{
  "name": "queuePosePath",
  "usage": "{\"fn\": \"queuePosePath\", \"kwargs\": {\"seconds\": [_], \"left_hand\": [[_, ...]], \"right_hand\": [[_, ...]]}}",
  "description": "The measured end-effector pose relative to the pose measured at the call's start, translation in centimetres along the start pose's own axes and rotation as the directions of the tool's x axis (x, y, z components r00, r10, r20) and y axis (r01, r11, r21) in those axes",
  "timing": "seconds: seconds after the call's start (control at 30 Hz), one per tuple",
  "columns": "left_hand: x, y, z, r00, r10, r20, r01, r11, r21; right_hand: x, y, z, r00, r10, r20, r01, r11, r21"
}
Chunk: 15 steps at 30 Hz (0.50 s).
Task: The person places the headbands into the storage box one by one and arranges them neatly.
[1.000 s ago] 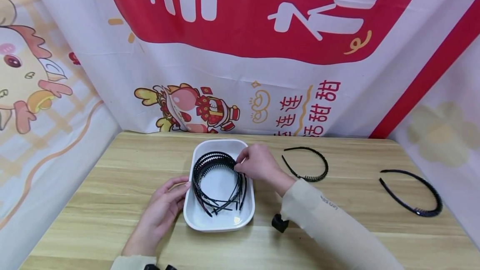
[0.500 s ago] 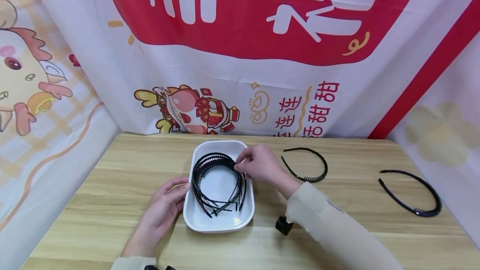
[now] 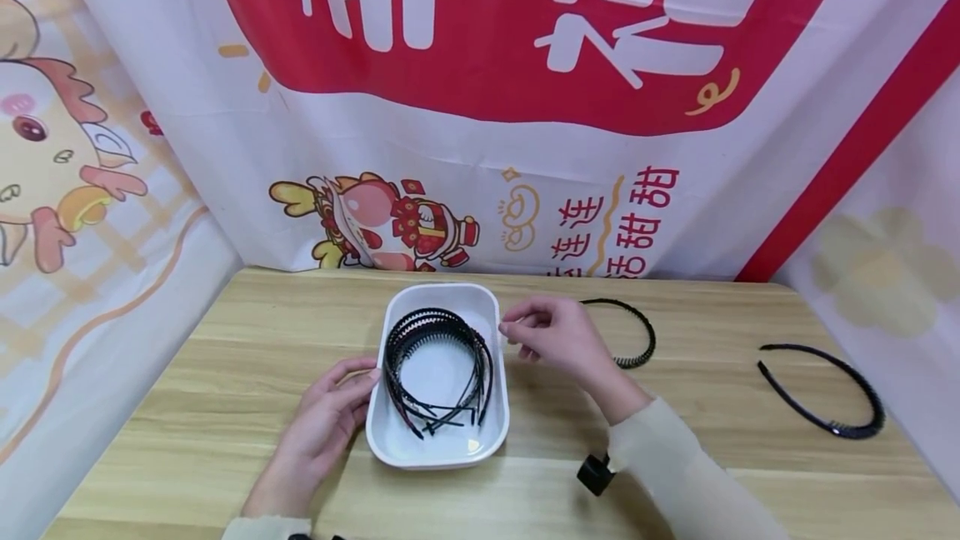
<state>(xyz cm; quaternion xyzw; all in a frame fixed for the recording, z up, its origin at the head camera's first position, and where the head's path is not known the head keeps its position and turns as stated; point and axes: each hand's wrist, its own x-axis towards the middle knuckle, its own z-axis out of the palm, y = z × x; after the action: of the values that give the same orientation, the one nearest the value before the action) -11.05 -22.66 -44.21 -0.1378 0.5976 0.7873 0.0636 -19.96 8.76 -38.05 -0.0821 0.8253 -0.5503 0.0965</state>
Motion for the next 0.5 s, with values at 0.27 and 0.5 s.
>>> {"fn": "queuePosePath", "kwargs": {"seconds": [0.27,0.5], "left_hand": [[0.0,-0.1,0.5,0.998,0.029,-0.049,-0.029,1.0,0.001],[-0.1,-0.1,0.9,0.997,0.025,-0.069,-0.025,1.0,-0.001]], "right_hand": [[-1.8,1.9,-2.8,0.995,0.015,-0.099,-0.013,1.0,0.027],[-2.5,5.1,-5.6,0.984,0.059,-0.17,-0.045,0.995,0.088]]}}
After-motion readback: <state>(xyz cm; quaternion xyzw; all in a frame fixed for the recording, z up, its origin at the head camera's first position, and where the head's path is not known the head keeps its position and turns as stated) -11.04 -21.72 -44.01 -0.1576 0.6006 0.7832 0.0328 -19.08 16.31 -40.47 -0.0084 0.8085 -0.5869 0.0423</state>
